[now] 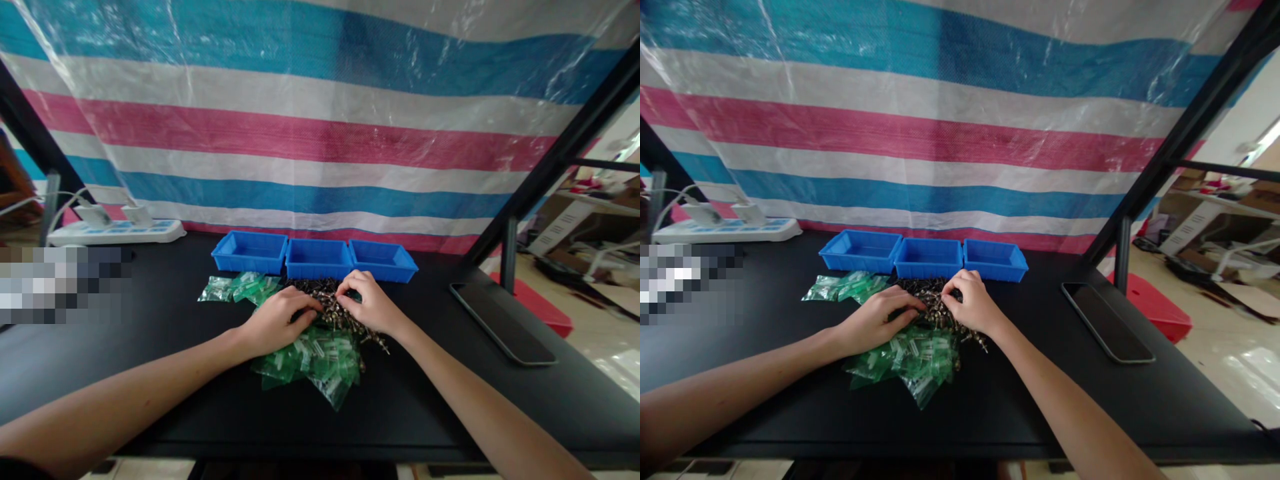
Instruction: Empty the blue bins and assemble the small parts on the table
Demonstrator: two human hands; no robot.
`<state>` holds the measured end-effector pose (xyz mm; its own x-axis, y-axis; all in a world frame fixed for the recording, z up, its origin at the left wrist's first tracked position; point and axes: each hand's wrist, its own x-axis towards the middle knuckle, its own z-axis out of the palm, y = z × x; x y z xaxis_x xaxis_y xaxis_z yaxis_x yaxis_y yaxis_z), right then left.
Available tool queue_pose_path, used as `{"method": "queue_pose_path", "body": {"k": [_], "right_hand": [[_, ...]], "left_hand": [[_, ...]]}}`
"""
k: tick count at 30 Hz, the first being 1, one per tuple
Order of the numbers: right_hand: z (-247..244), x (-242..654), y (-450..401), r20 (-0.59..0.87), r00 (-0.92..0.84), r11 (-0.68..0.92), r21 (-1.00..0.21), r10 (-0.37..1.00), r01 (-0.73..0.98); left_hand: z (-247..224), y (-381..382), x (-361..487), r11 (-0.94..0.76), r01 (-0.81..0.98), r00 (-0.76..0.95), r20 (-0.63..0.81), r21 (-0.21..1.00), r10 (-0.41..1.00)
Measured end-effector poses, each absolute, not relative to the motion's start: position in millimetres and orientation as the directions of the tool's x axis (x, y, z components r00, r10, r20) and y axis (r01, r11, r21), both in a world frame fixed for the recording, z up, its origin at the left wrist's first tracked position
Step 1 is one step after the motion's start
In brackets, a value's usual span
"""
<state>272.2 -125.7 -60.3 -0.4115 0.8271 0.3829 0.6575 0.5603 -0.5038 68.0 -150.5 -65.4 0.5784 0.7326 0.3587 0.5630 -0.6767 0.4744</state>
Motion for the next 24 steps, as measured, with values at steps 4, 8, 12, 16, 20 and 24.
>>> {"method": "queue_pose_path", "body": {"k": [4,8,12,16,20,24], "right_hand": [[-61.7,272.1,-124.1,0.312,-0.405,0.511,-0.554,0.859,0.657],[-60.8,271.6,-124.3,0.285,-0.426,0.509,-0.563,0.859,0.651],[-59.4,271.3,-124.2,0.278,-0.442,0.517,-0.561,0.853,0.647],[-59.0,271.5,-123.1,0.268,-0.454,0.521,-0.561,0.85,0.644],[-59.8,272.0,-122.0,0.255,-0.467,0.522,-0.566,0.847,0.638],[-60.2,271.9,-122.8,0.247,-0.45,0.505,-0.564,0.858,0.653]], "left_hand": [[-67.2,-149.8,67.2,-0.684,0.552,0.58,0.369,0.476,0.726],[-68.1,-149.0,66.4,-0.694,0.542,0.586,0.379,0.473,0.716],[-68.2,-148.9,66.8,-0.694,0.549,0.583,0.381,0.466,0.717],[-68.5,-149.5,67.2,-0.693,0.547,0.58,0.384,0.469,0.718],[-68.2,-149.9,67.3,-0.695,0.544,0.585,0.381,0.47,0.716],[-68.0,-149.4,67.6,-0.694,0.543,0.591,0.372,0.473,0.716]]}}
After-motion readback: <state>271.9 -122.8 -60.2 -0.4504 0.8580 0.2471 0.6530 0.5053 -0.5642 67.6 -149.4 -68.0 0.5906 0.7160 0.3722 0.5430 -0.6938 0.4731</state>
